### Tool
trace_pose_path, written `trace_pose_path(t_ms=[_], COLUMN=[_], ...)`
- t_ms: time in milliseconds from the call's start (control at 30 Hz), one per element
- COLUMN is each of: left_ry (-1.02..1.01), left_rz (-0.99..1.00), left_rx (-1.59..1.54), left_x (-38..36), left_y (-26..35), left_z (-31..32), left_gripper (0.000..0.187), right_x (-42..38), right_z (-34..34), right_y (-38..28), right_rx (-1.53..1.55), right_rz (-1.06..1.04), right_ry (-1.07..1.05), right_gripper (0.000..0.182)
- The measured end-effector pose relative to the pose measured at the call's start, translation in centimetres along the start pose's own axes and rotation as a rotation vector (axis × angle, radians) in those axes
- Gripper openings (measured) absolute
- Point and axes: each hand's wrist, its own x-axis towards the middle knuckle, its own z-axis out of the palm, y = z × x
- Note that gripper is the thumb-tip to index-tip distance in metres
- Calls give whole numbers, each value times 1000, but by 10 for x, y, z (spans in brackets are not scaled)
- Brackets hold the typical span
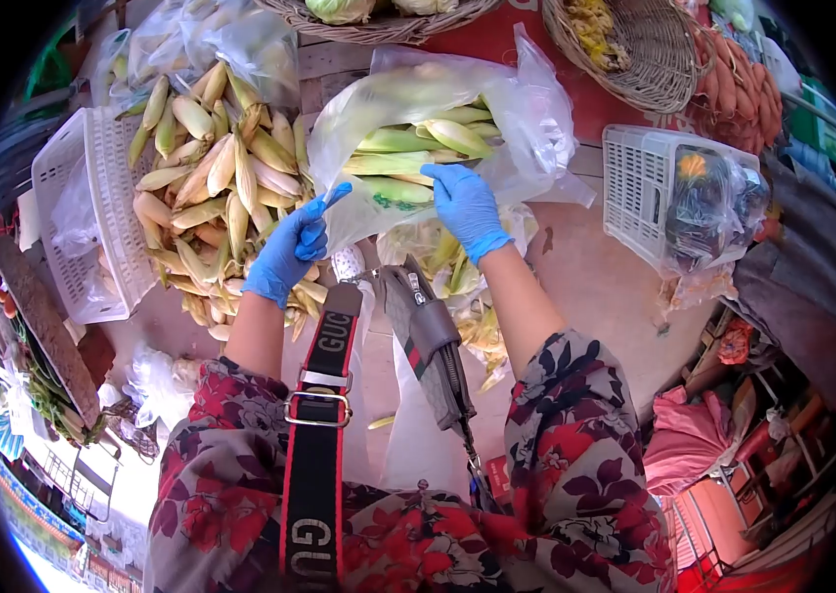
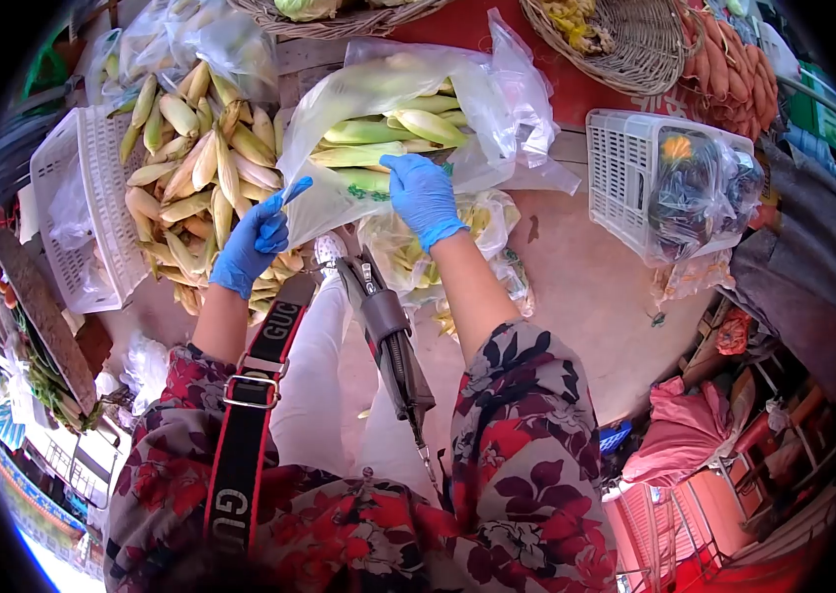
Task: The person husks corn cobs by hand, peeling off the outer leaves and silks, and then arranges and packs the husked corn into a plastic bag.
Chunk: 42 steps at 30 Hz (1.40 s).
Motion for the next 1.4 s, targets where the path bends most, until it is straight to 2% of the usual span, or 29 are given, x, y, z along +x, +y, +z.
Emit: trace_pose_path(t_ms=[67, 167, 267, 367, 467, 500, 600, 700, 767, 800, 867, 900, 967, 1067, 1100, 1200, 1233, 1333, 1367, 1400], left_ry=[-32, -109, -210, -241, -327, -324, -306, -258, -269, -267, -289, -161, -47, 124, 182, 224, 210, 200, 169, 144], left_rz=[55, 143, 242, 409, 508, 537, 426, 328, 288, 285, 310, 323, 367, 396, 405, 397, 406, 448, 456, 470], left_rx=[-54, -248, -390, -386, -389, -337, -199, 33, 82, 118, 270, 379, 436, 472, 485, 558, 612, 626, 601, 569], left_x=[-5, -7, 5, 23, 38, 43, 57, 74, 81, 76, 61, 56, 50, 40, 38, 33, 32, 29, 31, 34], left_y=[-6, -10, -11, -3, 2, 2, -1, 5, 12, 15, 9, 6, 1, -2, -2, 1, 1, -5, -5, -4], left_z=[-3, -13, -23, -12, -7, -7, 0, 7, 3, 4, -12, -9, -7, -9, -10, -24, -27, -20, -19, -20], left_gripper=[54, 63, 72, 76, 77, 75, 72, 63, 57, 61, 64, 65, 63, 59, 58, 50, 51, 51, 51, 50], right_x=[3, 14, 14, 15, -1, -14, -46, -48, -34, -30, -12, -6, -9, -10, -5, 3, 2, 9, 3, -1], right_z=[44, 93, 147, 150, 159, 174, 191, 180, 155, 145, 133, 138, 151, 168, 172, 168, 167, 163, 169, 164], right_y=[23, 52, 87, 82, 77, 85, 95, 103, 109, 117, 156, 162, 170, 137, 131, 128, 133, 144, 153, 155], right_rx=[-79, -362, -585, -589, -579, -574, -381, -231, 283, 542, 620, 395, -54, -481, -461, -480, -520, -336, -323, -157], right_rz=[43, 18, -17, 95, 53, -5, -150, -155, 120, 257, 334, 245, 100, 99, 210, 234, 62, 234, 202, 255], right_ry=[-101, -286, -199, -308, -255, -207, -181, -344, -378, -389, 60, 33, -26, -38, -213, -300, -156, -334, -244, -278], right_gripper=[30, 40, 47, 38, 26, 14, 8, 11, 17, 20, 29, 32, 39, 49, 61, 64, 64, 62, 64, 64])
